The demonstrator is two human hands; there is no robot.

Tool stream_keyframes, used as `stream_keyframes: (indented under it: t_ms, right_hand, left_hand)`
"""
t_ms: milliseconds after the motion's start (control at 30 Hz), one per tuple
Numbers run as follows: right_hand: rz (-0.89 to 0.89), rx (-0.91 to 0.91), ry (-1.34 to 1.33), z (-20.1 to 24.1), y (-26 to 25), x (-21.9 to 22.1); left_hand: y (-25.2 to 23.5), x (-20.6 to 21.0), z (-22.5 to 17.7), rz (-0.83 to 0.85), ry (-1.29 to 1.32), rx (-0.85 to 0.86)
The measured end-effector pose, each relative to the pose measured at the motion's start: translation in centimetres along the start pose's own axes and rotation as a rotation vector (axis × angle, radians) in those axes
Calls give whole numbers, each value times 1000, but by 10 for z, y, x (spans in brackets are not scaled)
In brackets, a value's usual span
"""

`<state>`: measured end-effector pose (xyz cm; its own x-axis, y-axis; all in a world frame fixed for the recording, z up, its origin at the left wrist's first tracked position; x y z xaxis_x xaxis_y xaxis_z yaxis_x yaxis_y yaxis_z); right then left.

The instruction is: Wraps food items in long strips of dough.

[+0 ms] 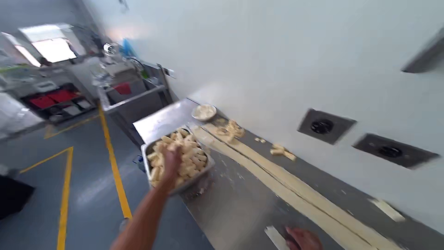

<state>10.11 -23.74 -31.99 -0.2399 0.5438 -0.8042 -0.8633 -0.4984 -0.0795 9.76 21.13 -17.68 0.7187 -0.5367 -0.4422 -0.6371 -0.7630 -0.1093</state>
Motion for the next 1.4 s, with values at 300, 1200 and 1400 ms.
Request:
stream_keyframes:
  t_ms: [300,1200,1400]
  right_hand:
    - [328,296,15,-19,-3,15]
    - [-106,627,173,-222,-38,-158]
    - [-198,637,8,-198,-35,-159]
  left_hand:
    - [-95,-10,57,97,-469,-121]
    - [322,264,39,705,779,-758]
    - [299,262,51,559,772,-794]
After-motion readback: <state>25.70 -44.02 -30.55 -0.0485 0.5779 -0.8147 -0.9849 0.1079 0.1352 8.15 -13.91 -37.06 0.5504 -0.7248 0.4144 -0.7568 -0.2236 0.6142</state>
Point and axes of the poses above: each hand's wrist, its own y-axis away from the middle knuckle, its own x-axis out of the palm, z = x × y, the point moved 7 cm from there along -y, towards the middle knuckle, and after that the axes turned 1 degree about z, right-handed, at the moved point
